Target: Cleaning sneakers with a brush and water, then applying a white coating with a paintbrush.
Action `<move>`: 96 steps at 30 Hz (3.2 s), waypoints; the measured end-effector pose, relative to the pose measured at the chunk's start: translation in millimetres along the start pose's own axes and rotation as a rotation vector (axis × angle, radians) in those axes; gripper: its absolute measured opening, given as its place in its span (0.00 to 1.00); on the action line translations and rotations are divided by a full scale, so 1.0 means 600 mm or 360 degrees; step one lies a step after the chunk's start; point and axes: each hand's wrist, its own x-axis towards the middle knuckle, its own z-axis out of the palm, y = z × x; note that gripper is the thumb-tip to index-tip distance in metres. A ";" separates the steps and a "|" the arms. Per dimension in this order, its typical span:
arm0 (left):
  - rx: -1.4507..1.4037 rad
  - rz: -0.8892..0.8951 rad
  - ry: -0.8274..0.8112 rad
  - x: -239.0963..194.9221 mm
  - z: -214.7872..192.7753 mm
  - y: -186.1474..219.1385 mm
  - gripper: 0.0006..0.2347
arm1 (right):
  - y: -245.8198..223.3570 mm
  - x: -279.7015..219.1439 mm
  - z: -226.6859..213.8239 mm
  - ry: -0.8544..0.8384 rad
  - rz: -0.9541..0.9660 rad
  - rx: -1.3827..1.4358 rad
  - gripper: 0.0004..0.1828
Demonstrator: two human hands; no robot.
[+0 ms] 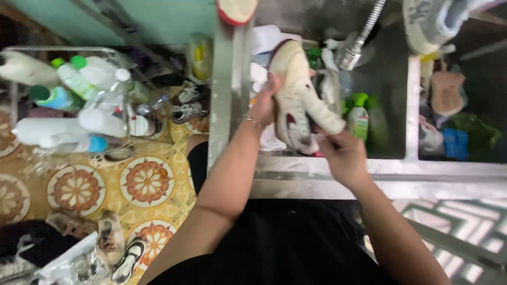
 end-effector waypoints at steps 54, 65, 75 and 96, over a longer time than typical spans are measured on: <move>0.0416 0.0051 -0.0004 0.001 -0.041 -0.055 0.33 | 0.027 0.049 0.048 0.0061 -0.0217 -0.0525 0.09; 0.0490 -0.0066 0.0169 -0.022 -0.003 0.032 0.48 | -0.008 0.033 0.052 0.0063 -0.0213 -0.0278 0.10; 0.0429 -0.0047 0.0113 -0.026 -0.013 -0.041 0.31 | 0.052 0.059 0.059 0.0120 -0.0391 -0.0709 0.09; 0.1251 -0.0501 0.0080 -0.017 0.052 0.078 0.45 | 0.134 -0.038 -0.120 -0.0190 -0.0734 -0.1651 0.28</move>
